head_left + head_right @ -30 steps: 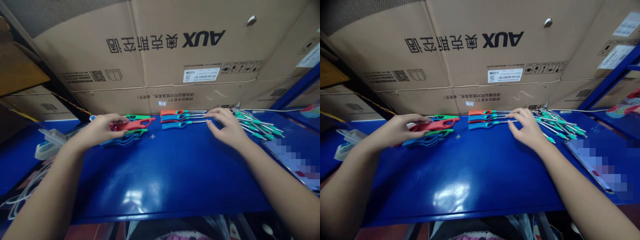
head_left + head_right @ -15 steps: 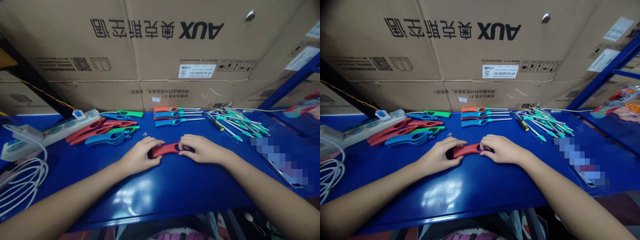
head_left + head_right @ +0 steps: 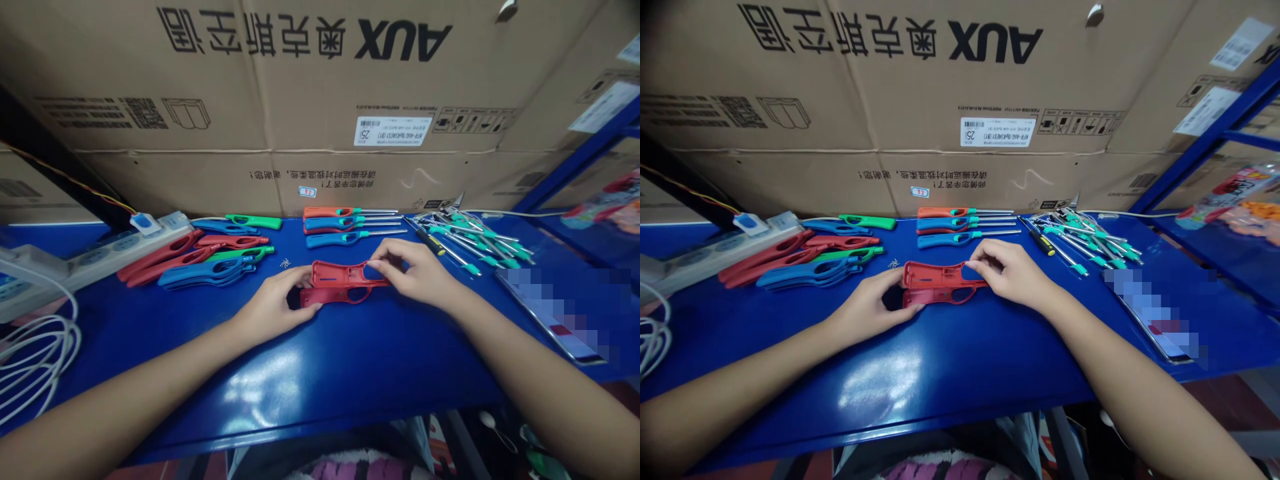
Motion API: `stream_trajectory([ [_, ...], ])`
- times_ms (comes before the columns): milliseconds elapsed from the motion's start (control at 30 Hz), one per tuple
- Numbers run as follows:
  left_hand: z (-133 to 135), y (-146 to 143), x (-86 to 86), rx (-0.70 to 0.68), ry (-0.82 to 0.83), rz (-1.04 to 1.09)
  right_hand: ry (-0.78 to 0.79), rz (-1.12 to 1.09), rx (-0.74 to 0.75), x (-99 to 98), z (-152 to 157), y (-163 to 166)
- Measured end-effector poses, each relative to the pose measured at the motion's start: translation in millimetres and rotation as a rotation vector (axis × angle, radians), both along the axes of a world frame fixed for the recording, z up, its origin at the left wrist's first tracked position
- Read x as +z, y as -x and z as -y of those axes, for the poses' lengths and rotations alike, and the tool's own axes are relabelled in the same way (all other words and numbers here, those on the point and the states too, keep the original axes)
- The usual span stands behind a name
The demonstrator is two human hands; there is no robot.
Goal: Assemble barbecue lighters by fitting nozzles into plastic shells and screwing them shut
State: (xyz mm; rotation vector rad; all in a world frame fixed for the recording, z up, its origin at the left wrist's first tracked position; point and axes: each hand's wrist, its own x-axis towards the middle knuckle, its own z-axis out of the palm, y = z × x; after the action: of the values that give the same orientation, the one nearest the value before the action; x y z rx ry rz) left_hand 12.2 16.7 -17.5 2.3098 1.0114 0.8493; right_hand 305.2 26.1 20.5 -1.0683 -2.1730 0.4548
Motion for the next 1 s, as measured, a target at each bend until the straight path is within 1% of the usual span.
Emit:
stream_trajectory([
  [67, -0.9, 0.5, -1.6, -0.006, 0.001, 0.012, 0.101, 0.057, 0.108, 3.1, 2.0, -0.9],
  [133, -1.7, 0.7, -3.5, -0.012, 0.002, 0.017, 0.238, 0.178, 0.240, 4.6, 4.4, 0.5],
  [200, -1.9, 0.7, -4.2, -0.011, -0.009, 0.015, 0.304, 0.302, 0.285, 3.8, 6.4, 3.6],
  [333, 0.5, 0.8, 2.1, -0.020, -0.105, -0.006, 0.225, 0.437, 0.243, 0.2, 6.5, 7.7],
  [433, 5.9, 1.1, 11.8, -0.085, -0.166, -0.069, 0.173, 0.397, 0.217, 1.7, 2.7, 1.1],
  [500, 11.2, 0.6, 17.9, -0.138, -0.185, -0.154, 0.117, 0.342, 0.099, 5.5, -2.6, -11.1],
  [567, 16.9, -0.7, 22.1, -0.153, -0.198, -0.252, 0.050, 0.328, -0.098, 10.1, -10.7, -30.9],
  [633, 21.8, -2.4, 23.7, -0.151, -0.190, -0.308, 0.006, 0.392, -0.307, 14.0, -21.2, -57.2],
  [667, 23.6, -3.1, 23.9, -0.153, -0.185, -0.320, 0.017, 0.478, -0.409, 15.2, -26.9, -71.8],
  [700, 24.9, -3.7, 23.7, -0.160, -0.179, -0.327, 0.057, 0.568, -0.541, 15.6, -32.3, -86.3],
  [733, 25.8, -4.1, 23.6, -0.167, -0.175, -0.330, 0.147, 0.639, -0.659, 15.2, -37.3, -99.9],
  [800, 26.4, -4.4, 23.7, -0.182, -0.167, -0.340, 0.248, 0.659, -0.726, 12.3, -44.8, -121.8],
  [867, 26.4, -4.4, 24.6, -0.190, -0.155, -0.359, 0.332, 0.644, -0.742, 7.7, -48.6, -133.9],
  [933, 26.5, -4.2, 25.9, -0.194, -0.147, -0.380, 0.384, 0.621, -0.751, 3.5, -49.7, -137.3],
  [1000, 26.8, -3.9, 27.0, -0.195, -0.147, -0.397, 0.395, 0.600, -0.776, 1.6, -49.5, -136.0],
])
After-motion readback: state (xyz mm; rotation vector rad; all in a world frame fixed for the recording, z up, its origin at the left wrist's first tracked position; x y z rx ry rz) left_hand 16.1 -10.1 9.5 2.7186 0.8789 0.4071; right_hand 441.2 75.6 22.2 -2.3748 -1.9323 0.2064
